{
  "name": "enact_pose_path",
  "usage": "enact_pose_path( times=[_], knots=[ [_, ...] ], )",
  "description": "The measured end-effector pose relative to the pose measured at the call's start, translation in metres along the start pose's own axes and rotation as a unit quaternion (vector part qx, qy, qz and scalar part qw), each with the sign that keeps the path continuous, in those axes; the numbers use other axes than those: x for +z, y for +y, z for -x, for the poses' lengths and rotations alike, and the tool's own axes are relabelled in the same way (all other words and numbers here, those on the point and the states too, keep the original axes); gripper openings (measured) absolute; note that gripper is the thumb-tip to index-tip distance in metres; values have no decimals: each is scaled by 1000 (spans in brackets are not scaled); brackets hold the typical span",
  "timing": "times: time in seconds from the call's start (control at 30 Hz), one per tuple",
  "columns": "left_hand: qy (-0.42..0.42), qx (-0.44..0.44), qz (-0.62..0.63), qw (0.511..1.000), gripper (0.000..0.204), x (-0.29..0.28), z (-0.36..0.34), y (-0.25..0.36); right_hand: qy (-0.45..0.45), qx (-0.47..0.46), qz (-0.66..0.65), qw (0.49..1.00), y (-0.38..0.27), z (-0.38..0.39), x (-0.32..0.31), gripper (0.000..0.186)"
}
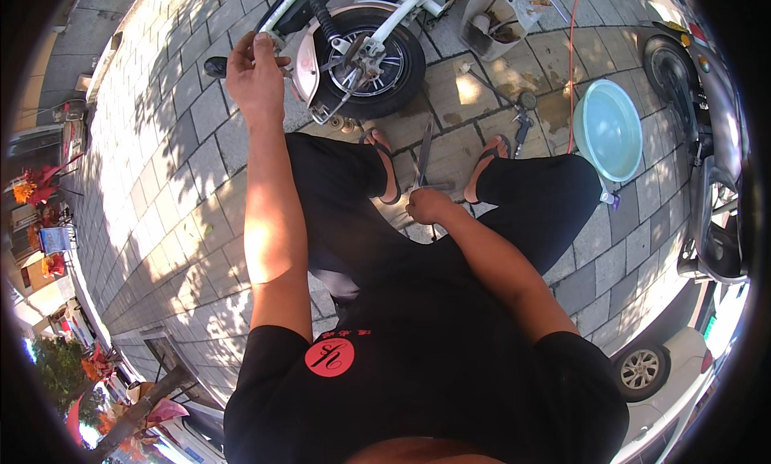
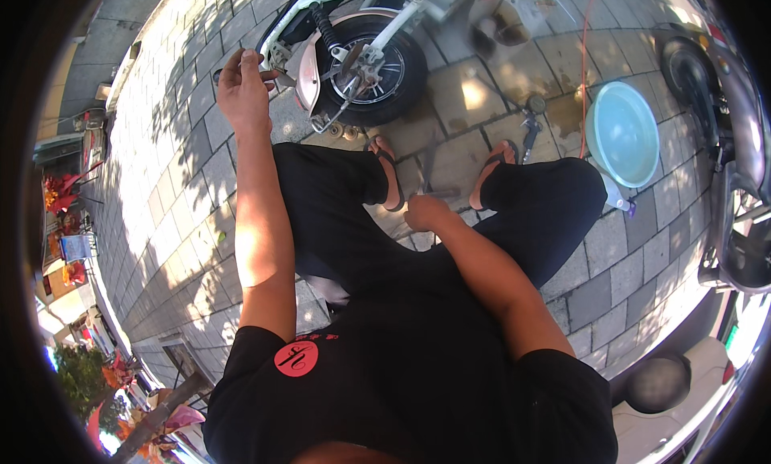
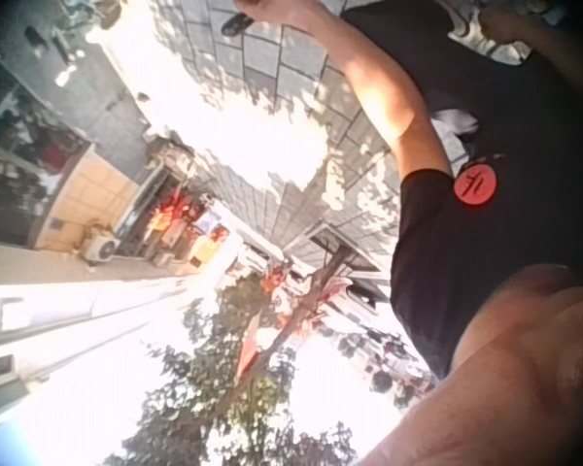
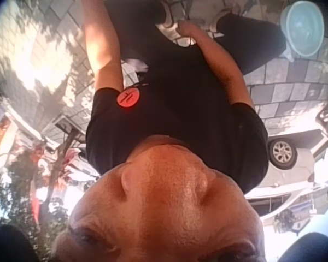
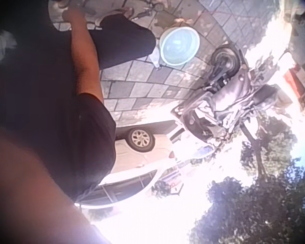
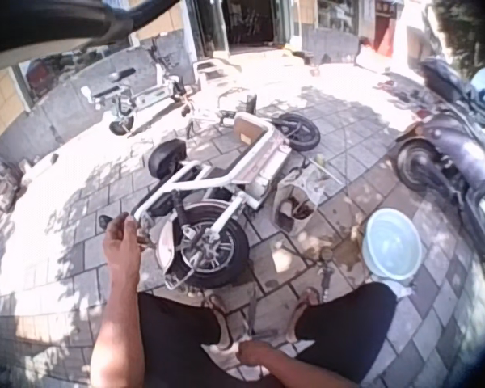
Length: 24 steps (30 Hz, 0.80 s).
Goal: The person receives payment, then moves outside to work on a white electric scooter. They squat and use a wrench to loosen and tighten bolts on the rear wheel hub, then stand to reposition the scooter upright and adjust the handlebars.
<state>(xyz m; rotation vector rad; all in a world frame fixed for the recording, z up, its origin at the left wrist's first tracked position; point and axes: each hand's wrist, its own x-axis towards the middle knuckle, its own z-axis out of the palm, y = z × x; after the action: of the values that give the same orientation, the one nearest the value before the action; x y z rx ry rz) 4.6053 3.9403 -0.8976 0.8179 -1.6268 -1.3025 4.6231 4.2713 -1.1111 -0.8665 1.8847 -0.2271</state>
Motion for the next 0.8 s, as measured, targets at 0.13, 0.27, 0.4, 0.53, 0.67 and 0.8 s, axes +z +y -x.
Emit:
enact_pose_path(
  times=[0.13, 0.27, 0.4, 0.53, 0.67, 0.8],
  knots=[
    [1, 1, 0, 1000, 48, 0, 0, 1, 2, 3, 1, 1000, 2, -1, 2, 43],
    [1, 1, 1, 1000, 50, -1, 1, 3, 1, 3, 0, 1000, 0, 0, 1, 42],
    [6, -6, 1, 1000, 49, 0, 1, 6, 9, 6, 16, 1000, -5, -1, -5, 40],
    [14, -9, -3, 1000, 49, -2, 4, 14, 103, -13, 45, 994, -7, -11, -8, 37],
    [40, -18, 85, 995, 46, -2, 12, 31, 248, -25, 38, 968, -15, -52, -49, 29],
    [58, -11, 105, 993, 44, -50, 32, 23, 301, -117, 202, 925, -10, -86, -90, 23]
  ],
)
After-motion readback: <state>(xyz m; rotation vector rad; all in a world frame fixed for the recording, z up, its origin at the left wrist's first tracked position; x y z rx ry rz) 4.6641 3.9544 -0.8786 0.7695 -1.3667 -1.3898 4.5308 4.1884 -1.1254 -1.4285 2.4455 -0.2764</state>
